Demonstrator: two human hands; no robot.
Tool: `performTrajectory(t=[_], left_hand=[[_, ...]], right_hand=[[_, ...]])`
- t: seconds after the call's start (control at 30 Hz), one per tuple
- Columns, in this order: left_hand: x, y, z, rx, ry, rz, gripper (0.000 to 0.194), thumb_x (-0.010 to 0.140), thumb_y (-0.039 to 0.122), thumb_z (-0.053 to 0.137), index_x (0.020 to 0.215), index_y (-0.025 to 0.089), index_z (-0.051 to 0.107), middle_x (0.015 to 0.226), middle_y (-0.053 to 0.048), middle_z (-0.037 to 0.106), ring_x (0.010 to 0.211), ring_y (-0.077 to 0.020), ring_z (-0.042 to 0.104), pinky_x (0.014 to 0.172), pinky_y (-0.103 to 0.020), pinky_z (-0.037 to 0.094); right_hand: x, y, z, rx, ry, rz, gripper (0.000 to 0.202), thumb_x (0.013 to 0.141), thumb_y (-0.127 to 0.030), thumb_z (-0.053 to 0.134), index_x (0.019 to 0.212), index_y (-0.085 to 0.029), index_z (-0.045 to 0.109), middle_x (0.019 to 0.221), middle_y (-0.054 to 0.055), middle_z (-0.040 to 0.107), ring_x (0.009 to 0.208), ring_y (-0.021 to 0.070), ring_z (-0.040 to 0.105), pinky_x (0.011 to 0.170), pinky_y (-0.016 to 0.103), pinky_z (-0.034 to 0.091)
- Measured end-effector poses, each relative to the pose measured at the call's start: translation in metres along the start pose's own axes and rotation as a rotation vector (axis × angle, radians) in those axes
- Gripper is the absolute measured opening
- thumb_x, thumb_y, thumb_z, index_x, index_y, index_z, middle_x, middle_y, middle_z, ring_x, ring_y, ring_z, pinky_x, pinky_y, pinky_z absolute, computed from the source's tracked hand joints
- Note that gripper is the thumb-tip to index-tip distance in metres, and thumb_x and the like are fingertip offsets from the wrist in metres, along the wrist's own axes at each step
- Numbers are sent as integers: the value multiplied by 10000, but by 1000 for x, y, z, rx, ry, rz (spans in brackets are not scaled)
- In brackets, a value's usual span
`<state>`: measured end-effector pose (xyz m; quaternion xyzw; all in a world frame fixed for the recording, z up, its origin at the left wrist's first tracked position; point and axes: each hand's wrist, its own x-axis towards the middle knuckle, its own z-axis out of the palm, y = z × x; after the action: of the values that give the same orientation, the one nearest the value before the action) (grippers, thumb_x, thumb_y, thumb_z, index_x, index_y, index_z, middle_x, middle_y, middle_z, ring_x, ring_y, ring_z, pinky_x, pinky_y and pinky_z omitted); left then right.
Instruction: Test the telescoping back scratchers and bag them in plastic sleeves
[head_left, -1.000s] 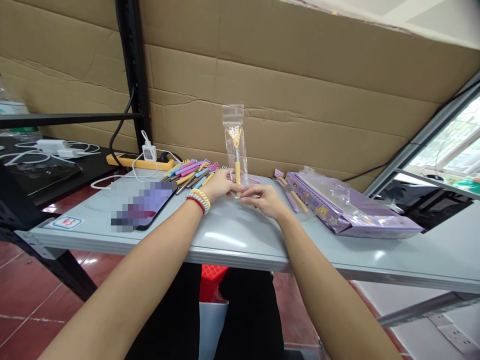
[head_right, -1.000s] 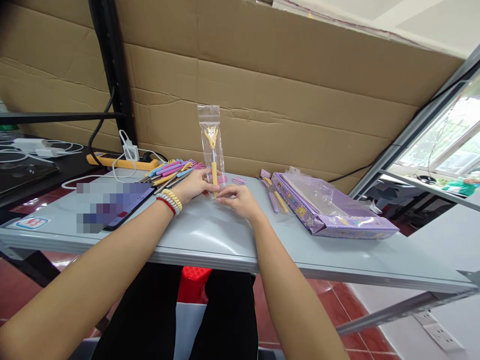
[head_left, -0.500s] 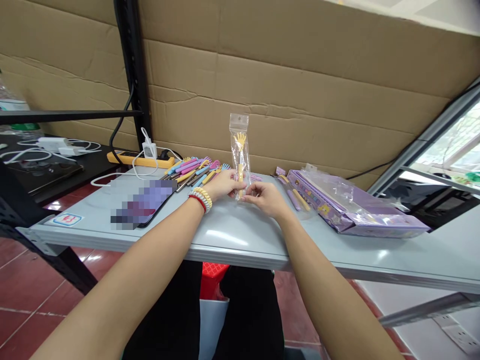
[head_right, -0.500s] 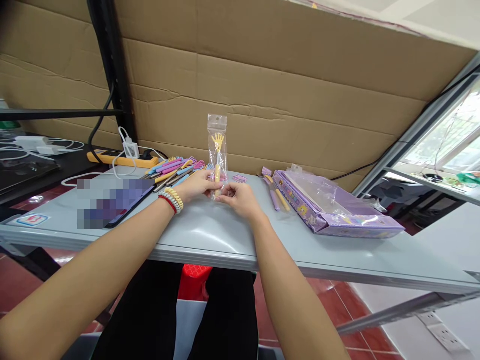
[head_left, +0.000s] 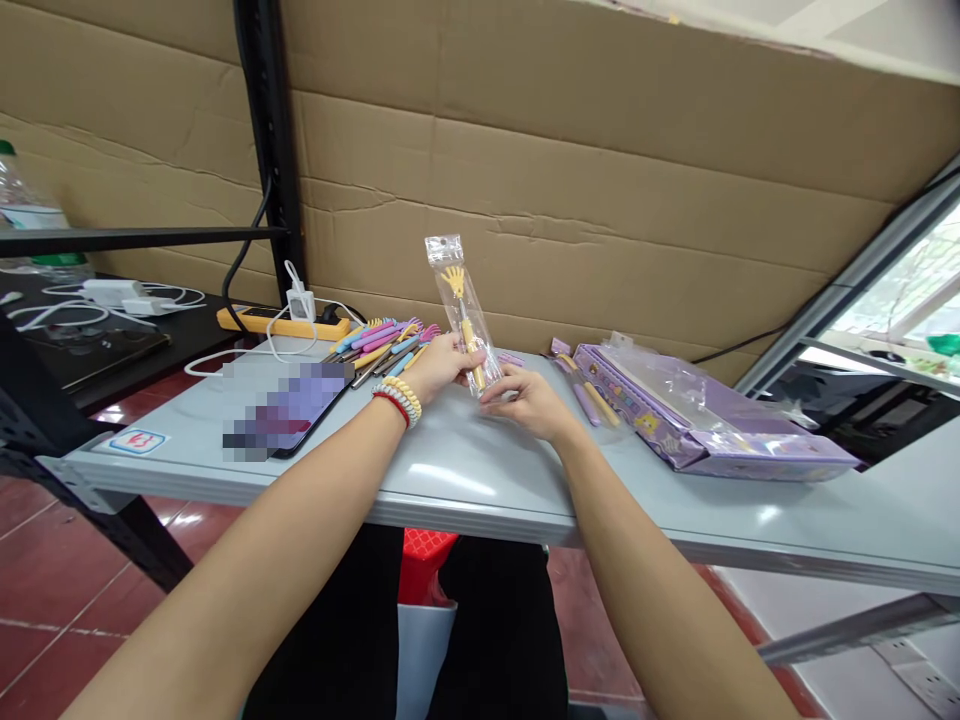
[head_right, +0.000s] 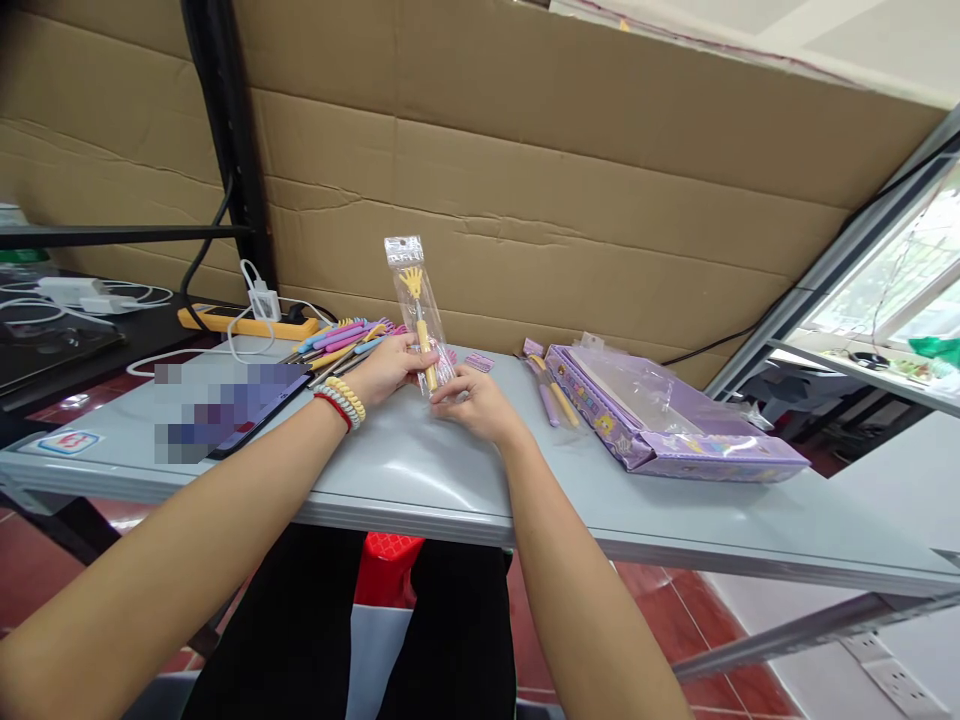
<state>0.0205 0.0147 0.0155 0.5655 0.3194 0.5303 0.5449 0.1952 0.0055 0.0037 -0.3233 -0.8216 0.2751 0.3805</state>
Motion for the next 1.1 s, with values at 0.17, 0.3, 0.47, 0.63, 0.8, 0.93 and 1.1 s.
performTrajectory(t=[0.17,0.3,0.47,0.63,0.8,0.93,1.1], left_hand=[[0,-1,0,91,22,47,208,720,191,711,870,119,587,717,-35,636,579,-125,593,529,-249,447],[-1,0,-1,174,18,81,277,707,239,734,924,120,609,754,-44,651,594,-118,593,491,-220,414],[-3,1,0,211,-10,66,362,716,212,720,1052,130,612,787,-39,657,597,-98,587,469,-187,409],[-3,1,0,229,-10,47,404,709,222,722,1092,141,621,779,-39,653,546,-85,548,479,-208,415],[-4,2,2,275,-41,75,369,691,258,732,1023,133,631,828,-56,656,596,-109,569,499,-229,422],[-6,3,5,335,-83,69,342,678,302,755,949,134,632,721,-24,625,561,-104,545,462,-210,395],[-8,3,7,296,-116,9,265,774,388,662,850,141,608,644,-13,588,529,-105,526,445,-216,395]], right_hand=[[0,3,-1,27,-21,-8,195,604,-371,801,713,-215,759,864,47,622,828,194,561,785,353,433],[0,2,0,54,-2,-14,200,618,-388,792,719,-218,759,881,50,636,816,186,566,795,353,434],[1,1,1,-3,26,-38,179,648,-376,765,693,-205,745,817,41,628,795,178,555,811,352,413],[1,-3,0,-18,27,8,185,645,-352,754,653,-178,692,743,28,642,738,166,552,747,324,408],[1,-5,0,-19,95,84,234,621,-363,761,643,-164,640,670,7,624,632,129,499,644,282,378],[0,-4,2,-102,138,101,321,606,-428,770,599,-166,585,596,-15,554,570,107,424,569,264,322],[-1,-4,3,-101,142,120,454,564,-522,773,538,-183,472,522,-44,419,532,94,334,518,255,260]])
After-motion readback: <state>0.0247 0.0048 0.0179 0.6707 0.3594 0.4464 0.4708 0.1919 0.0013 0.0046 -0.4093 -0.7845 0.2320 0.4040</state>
